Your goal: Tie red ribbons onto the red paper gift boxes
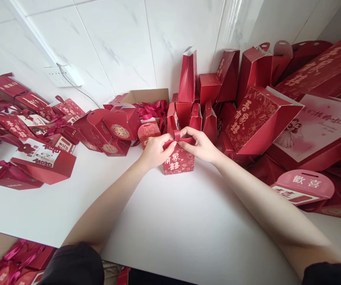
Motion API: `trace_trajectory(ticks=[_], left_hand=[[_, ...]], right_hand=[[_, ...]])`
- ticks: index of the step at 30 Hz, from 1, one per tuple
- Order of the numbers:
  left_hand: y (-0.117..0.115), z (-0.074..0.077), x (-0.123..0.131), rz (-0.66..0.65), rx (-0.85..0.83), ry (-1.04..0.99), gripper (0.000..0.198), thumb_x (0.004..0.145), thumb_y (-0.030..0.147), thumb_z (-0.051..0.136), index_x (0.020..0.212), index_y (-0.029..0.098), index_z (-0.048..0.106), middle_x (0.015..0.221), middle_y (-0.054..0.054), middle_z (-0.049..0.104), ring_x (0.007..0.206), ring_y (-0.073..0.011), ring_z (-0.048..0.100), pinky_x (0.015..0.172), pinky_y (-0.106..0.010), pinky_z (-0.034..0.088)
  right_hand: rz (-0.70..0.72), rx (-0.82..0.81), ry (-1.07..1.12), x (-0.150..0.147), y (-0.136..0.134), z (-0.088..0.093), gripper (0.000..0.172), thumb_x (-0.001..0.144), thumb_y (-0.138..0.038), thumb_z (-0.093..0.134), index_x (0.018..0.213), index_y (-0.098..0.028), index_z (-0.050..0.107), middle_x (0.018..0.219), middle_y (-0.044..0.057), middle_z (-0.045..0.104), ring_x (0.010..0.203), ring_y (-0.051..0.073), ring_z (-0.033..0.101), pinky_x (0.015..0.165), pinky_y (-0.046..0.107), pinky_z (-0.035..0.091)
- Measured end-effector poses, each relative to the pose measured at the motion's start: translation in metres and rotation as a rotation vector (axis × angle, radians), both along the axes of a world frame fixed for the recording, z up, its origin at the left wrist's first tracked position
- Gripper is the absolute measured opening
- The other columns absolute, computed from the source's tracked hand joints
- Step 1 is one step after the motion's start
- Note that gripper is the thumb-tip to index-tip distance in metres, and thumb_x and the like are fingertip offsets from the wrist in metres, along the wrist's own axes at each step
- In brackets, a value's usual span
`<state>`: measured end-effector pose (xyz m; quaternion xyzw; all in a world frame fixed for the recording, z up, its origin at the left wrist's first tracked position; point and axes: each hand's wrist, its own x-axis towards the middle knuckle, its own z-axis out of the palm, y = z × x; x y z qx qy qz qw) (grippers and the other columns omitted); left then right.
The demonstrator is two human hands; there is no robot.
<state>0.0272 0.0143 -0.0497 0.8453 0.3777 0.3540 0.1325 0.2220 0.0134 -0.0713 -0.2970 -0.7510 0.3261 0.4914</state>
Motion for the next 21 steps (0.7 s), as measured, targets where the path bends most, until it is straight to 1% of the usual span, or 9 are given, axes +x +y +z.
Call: trace_trajectory(ticks=[4,6,7,9,10,12,14,18,21], left_hand=[[0.0005,-0.0005,-0.0006,-0.011,0.033,0.000,0.023,0.088,0.026,0.052,0.067,0.017,0.047,0.055,0.006,0.040,0.051,-0.0077,0.035,0.051,-0.022,0.031],[0.0001,0.0000,-0.0009,-0.039,0.048,-0.011,0.019,0.087,0.023,0.053,0.069,0.017,0.051,0.055,0.006,0.042,0.051,-0.0078,0.038,0.052,-0.022,0.033],[-0.0003,0.0004,-0.0009,-0.061,0.046,-0.017,0.015,0.087,0.023,0.053,0.073,0.016,0.055,0.058,0.005,0.047,0.053,-0.0082,0.041,0.054,-0.022,0.035],[-0.0015,0.0012,-0.0007,-0.095,0.030,-0.030,0.011,0.087,0.025,0.057,0.084,0.016,0.062,0.066,0.003,0.058,0.059,-0.0098,0.051,0.059,-0.022,0.040],[-0.0021,0.0015,-0.0004,-0.094,0.020,-0.035,0.014,0.087,0.028,0.058,0.090,0.016,0.065,0.070,0.002,0.062,0.062,-0.0108,0.054,0.062,-0.022,0.042],[-0.0031,0.0017,0.0006,-0.060,0.002,-0.043,0.021,0.087,0.035,0.061,0.095,0.017,0.068,0.073,0.001,0.066,0.065,-0.0121,0.058,0.064,-0.023,0.044],[-0.0036,0.0015,0.0016,-0.027,-0.009,-0.052,0.024,0.088,0.038,0.062,0.095,0.017,0.070,0.070,0.001,0.067,0.063,-0.0125,0.059,0.063,-0.024,0.045],[-0.0035,0.0011,0.0027,-0.041,-0.001,-0.064,0.021,0.090,0.031,0.058,0.097,0.016,0.070,0.080,-0.001,0.072,0.069,-0.0142,0.063,0.067,-0.025,0.047],[-0.0032,0.0010,0.0024,-0.051,0.013,-0.060,0.019,0.087,0.025,0.058,0.098,0.015,0.070,0.084,-0.003,0.073,0.073,-0.0159,0.065,0.067,-0.025,0.048]], right_hand=[[-0.095,0.034,-0.008,-0.0032,-0.0008,-0.0014,0.011,0.080,-0.017,0.061,0.091,-0.019,0.060,0.092,0.001,0.063,0.086,0.018,0.060,0.083,0.032,0.047],[-0.133,0.037,-0.022,-0.0039,-0.0013,-0.0014,0.011,0.079,-0.017,0.062,0.089,-0.019,0.060,0.090,0.001,0.064,0.084,0.018,0.061,0.083,0.032,0.047],[-0.143,0.036,-0.028,-0.0041,-0.0015,-0.0012,0.010,0.079,-0.017,0.062,0.089,-0.019,0.061,0.089,0.001,0.065,0.083,0.018,0.061,0.082,0.032,0.047],[-0.140,0.036,-0.032,-0.0038,-0.0021,-0.0004,0.010,0.079,-0.017,0.063,0.089,-0.018,0.061,0.089,0.001,0.065,0.082,0.018,0.061,0.082,0.031,0.047],[-0.132,0.037,-0.031,-0.0035,-0.0023,0.0001,0.011,0.079,-0.018,0.064,0.089,-0.018,0.062,0.088,0.001,0.066,0.082,0.018,0.061,0.081,0.031,0.047],[-0.106,0.035,-0.027,-0.0026,-0.0027,0.0012,0.011,0.079,-0.019,0.065,0.089,-0.018,0.062,0.089,0.002,0.066,0.083,0.018,0.061,0.081,0.031,0.047],[-0.087,0.032,-0.028,-0.0016,-0.0028,0.0019,0.010,0.080,-0.020,0.065,0.089,-0.018,0.062,0.089,0.002,0.066,0.083,0.019,0.062,0.080,0.031,0.048],[-0.090,0.038,-0.037,-0.0002,-0.0022,0.0015,0.010,0.081,-0.019,0.064,0.090,-0.018,0.064,0.089,0.002,0.067,0.084,0.019,0.063,0.081,0.032,0.048],[-0.083,0.041,-0.030,-0.0002,-0.0017,0.0009,0.009,0.082,-0.020,0.064,0.091,-0.018,0.064,0.090,0.003,0.068,0.084,0.019,0.063,0.082,0.032,0.049]])
